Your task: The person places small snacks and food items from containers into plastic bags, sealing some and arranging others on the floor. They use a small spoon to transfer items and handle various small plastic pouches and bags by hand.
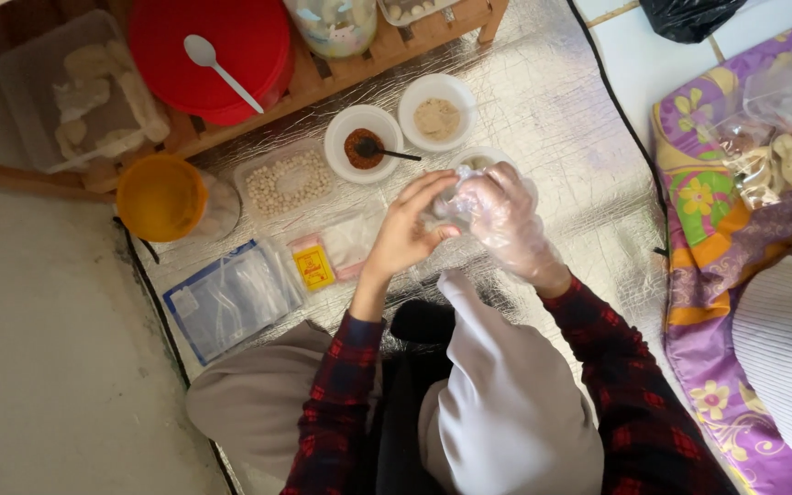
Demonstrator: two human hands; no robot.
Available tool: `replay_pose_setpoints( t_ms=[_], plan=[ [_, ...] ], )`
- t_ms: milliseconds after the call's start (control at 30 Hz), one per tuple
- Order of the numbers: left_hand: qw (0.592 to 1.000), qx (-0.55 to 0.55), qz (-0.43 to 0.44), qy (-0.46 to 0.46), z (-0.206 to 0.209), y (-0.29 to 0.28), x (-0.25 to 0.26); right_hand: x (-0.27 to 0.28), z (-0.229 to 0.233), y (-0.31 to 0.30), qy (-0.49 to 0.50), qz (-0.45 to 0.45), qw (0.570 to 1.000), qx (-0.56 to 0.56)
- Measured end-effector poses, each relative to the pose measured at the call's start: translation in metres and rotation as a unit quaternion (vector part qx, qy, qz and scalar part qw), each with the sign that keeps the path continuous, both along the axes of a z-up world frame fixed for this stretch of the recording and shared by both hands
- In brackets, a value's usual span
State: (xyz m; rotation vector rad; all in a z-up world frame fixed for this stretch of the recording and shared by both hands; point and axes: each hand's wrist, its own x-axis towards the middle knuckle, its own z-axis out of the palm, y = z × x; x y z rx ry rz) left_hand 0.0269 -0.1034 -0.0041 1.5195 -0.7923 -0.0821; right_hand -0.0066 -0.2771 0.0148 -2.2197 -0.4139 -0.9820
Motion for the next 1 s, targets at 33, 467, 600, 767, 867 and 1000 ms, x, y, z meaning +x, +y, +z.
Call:
replay_pose_setpoints(
  t_ms=[33,467,600,767,867,1000],
  plan=[
    [1.000,0.018,-0.005,0.000,-0.005,0.000,0.001,0.001,0.002,0.000,-0.009,-0.008,1.000,-0.021],
    [0.988,0.099,0.093,0.071,-0.038,0.017,0.005,-0.024,0.073,-0.023,0.077,-0.086,0.992,0.041],
    [0.978,0.110,0.146,0.098,-0.042,0.028,0.002,-0.007,-0.002,-0.071,0.090,-0.115,0.989,0.007],
    [0.958,0.147,0.229,0.088,-0.048,0.043,0.004,-0.017,-0.119,-0.089,0.282,-0.161,0.944,0.055],
    [0.954,0.145,0.247,0.091,-0.035,0.041,0.007,-0.022,-0.086,-0.048,0.401,-0.194,0.745,0.497],
    [0.953,0.138,0.254,0.095,-0.035,0.039,0.006,-0.024,-0.183,-0.068,0.127,-0.229,0.952,-0.159]
  ],
)
